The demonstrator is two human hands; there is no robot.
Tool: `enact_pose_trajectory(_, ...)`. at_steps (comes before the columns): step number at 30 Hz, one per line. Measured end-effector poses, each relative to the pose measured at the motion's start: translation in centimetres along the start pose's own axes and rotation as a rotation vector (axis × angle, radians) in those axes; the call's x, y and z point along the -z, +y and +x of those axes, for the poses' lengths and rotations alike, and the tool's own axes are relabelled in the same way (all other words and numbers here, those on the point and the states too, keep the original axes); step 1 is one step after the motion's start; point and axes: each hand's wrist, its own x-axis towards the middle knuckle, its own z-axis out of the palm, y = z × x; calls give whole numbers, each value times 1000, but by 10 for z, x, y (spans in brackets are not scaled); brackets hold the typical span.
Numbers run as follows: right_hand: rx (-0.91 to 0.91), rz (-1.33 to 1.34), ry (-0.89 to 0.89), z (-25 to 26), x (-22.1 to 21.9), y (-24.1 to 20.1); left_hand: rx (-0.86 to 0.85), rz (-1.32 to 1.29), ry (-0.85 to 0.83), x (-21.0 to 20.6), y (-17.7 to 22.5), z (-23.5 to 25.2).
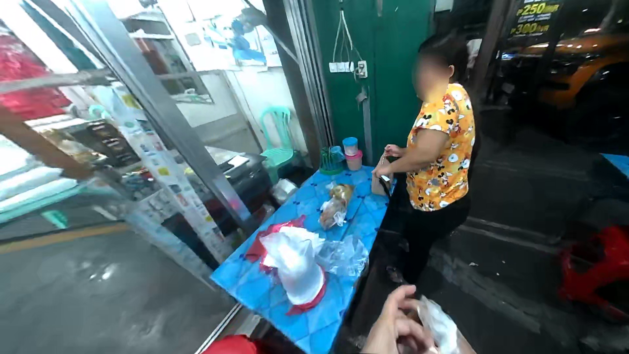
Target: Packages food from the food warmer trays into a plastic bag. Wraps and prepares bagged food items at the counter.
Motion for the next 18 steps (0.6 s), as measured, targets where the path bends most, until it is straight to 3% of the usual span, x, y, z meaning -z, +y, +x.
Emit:
enact_pose_trajectory(4, -28, -45, -42, 76, 13, 81, 22, -72, 222, 39, -18, 72)
enact_pose_trajectory(7, -47, -72, -120, 125, 34, 117, 65, -138, 443, 74, -31, 119)
enact_pose_trajectory(10, -41, -126, -90, 167, 62, 143, 53, -180, 688, 122, -40, 169)
enact_pose_trajectory(13, -82, -158, -79, 191, 90, 166, 36, -79, 859, 178, -49, 220)
enact_pose_trajectory(18, -295, -189, -230, 185, 116, 192, 20, 50, 1010, 277, -95, 305)
